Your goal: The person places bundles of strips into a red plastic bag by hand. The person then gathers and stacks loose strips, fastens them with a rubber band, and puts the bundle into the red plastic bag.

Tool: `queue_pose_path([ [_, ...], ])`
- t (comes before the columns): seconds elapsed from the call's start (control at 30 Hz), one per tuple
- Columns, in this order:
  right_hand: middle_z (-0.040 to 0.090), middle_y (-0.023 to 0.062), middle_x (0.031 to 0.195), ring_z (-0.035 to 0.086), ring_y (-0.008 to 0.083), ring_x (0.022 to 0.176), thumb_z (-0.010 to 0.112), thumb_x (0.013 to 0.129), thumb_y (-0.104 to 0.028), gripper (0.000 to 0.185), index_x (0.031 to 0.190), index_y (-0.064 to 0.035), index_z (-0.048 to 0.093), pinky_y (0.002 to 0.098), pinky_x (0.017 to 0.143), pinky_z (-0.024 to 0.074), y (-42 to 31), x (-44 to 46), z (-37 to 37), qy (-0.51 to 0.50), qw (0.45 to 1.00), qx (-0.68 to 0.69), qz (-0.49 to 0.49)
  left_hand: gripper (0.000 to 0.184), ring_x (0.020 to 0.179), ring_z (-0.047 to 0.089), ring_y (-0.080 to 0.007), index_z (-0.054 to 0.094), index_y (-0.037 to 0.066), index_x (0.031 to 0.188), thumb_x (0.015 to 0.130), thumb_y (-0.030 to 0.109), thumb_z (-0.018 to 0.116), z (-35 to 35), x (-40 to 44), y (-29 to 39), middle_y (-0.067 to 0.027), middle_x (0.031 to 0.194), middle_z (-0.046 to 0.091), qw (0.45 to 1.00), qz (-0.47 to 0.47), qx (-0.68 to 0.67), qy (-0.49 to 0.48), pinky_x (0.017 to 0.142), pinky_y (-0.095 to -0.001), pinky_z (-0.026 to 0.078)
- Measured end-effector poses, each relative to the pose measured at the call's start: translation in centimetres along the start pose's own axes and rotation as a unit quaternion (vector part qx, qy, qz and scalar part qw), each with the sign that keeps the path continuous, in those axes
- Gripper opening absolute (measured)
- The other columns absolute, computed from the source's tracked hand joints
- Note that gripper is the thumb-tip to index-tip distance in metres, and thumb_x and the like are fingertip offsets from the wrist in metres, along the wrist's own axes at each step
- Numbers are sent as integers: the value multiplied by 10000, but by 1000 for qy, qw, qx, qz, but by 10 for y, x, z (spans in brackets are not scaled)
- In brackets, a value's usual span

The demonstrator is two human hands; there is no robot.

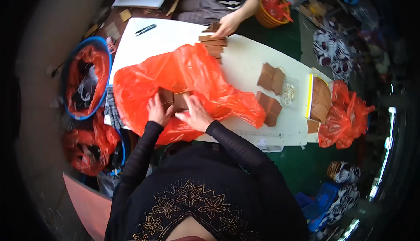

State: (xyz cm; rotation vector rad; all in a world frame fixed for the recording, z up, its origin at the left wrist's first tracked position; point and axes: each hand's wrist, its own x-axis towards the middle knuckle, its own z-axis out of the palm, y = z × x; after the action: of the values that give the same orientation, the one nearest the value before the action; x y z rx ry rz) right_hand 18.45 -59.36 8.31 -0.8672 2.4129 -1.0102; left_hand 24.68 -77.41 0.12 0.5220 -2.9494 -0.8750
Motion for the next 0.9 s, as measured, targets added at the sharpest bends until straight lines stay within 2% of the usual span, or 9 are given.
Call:
queue_pose_path([
  [0.1, 572, 178, 1143, 561, 323, 1043, 623, 832, -220, 474, 1224, 15, 497, 377, 874, 450, -21, -34, -39, -70, 993, 89, -32, 679, 1018, 457, -476, 348, -29, 1323, 784, 284, 618, -18, -19, -5, -306, 1241, 403, 996, 69, 13, 48, 914, -496, 394],
  [0.23, 673, 94, 826, 616, 179, 660, 662, 726, 40, 197, 921, 9, 657, 255, 620, 489, -46, -100, -117, 272, 959, 44, -69, 383, 1005, 523, -337, 548, 6, 1149, 773, 57, 599, -93, -33, 70, -181, 1148, 540, 972, 127, -170, 98, 884, -384, 434],
  [0.3, 652, 99, 927, 605, 182, 761, 626, 791, -7, 254, 1043, 7, 606, 257, 706, 483, -17, -119, -155, 465, 880, 63, 70, 342, 973, 545, -316, 576, 3, 1107, 766, 19, 597, -110, -43, 114, -166, 1107, 568, 965, 141, -189, 111, 871, -360, 442],
  [0.43, 532, 218, 1159, 533, 340, 1031, 708, 780, -268, 682, 1300, 29, 381, 400, 907, 428, 162, -185, -173, 460, 809, -53, 362, 305, 966, 569, -157, 571, -18, 1158, 853, -13, 556, -91, -59, 206, -112, 1096, 612, 733, 133, -543, -387, 816, -249, 451],
  [0.5, 504, 237, 1188, 520, 368, 1043, 729, 743, -283, 789, 1337, 31, 315, 409, 915, 420, 190, -182, -156, 439, 807, -34, 392, 324, 962, 560, -138, 546, -9, 1198, 875, 15, 544, -37, -65, 255, -105, 1095, 611, 637, 101, -568, -511, 799, -242, 451],
  [0.63, 463, 256, 1238, 507, 404, 1051, 738, 696, -262, 912, 1387, 28, 218, 414, 923, 414, 206, -187, -131, 398, 822, -44, 406, 566, 1003, 567, -320, 408, -11, 1324, 830, 168, 619, 76, -52, 300, -222, 1122, 557, 854, 126, -313, -395, 858, -353, 464],
  [0.7, 449, 257, 1259, 509, 412, 1046, 725, 686, -225, 928, 1400, 22, 186, 410, 923, 417, 218, -188, -134, 384, 842, -84, 370, 640, 1030, 540, -379, 361, -30, 1343, 802, 173, 636, 133, -44, 293, -254, 1157, 519, 921, 205, -227, -241, 879, -391, 456],
  [0.77, 428, 252, 1277, 484, 406, 1083, 670, 687, -157, 870, 1402, 4, 201, 418, 945, 399, 211, -205, -155, 383, 845, 118, 354, 780, 1105, 471, -417, 252, -40, 1387, 768, 198, 664, 199, -41, 286, -259, 1248, 450, 939, 260, -223, -16, 922, -426, 419],
  [0.9, 420, 246, 1279, 449, 386, 1128, 650, 685, -138, 852, 1404, -18, 209, 420, 966, 375, 206, -259, -198, 412, 798, 256, 357, 887, 1048, 454, -436, 177, -67, 1393, 730, 221, 692, 191, -32, 350, -286, 1324, 344, 981, 147, -80, -100, 916, -455, 395],
])
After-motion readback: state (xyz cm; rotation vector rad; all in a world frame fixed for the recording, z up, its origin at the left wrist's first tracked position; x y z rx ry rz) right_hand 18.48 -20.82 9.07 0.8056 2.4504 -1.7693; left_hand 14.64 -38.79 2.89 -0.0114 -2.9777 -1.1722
